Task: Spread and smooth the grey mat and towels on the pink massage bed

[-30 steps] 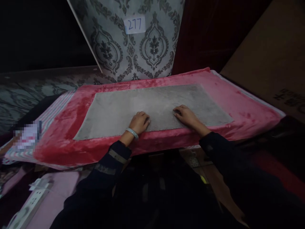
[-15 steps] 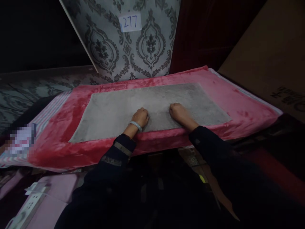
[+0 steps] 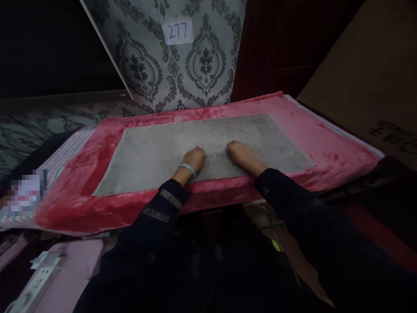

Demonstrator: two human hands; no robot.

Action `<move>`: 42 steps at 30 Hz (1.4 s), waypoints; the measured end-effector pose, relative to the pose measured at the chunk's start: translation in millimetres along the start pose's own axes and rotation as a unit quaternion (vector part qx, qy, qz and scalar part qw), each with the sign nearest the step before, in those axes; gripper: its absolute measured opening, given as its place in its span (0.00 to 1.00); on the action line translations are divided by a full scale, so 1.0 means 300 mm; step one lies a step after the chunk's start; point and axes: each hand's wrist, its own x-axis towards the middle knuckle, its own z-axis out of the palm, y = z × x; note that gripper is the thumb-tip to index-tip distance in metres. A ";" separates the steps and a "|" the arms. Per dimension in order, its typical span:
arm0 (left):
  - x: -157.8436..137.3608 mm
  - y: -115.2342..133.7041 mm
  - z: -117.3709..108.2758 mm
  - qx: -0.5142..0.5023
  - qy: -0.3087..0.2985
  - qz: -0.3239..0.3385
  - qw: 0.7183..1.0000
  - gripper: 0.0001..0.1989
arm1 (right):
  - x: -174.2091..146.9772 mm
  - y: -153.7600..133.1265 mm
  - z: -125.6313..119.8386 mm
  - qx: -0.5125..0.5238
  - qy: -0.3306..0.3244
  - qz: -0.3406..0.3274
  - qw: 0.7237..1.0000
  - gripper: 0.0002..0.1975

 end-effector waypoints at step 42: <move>-0.091 -0.075 0.063 -0.099 0.089 0.231 0.964 0.14 | -0.096 0.111 0.061 0.118 0.076 -0.070 0.988 0.12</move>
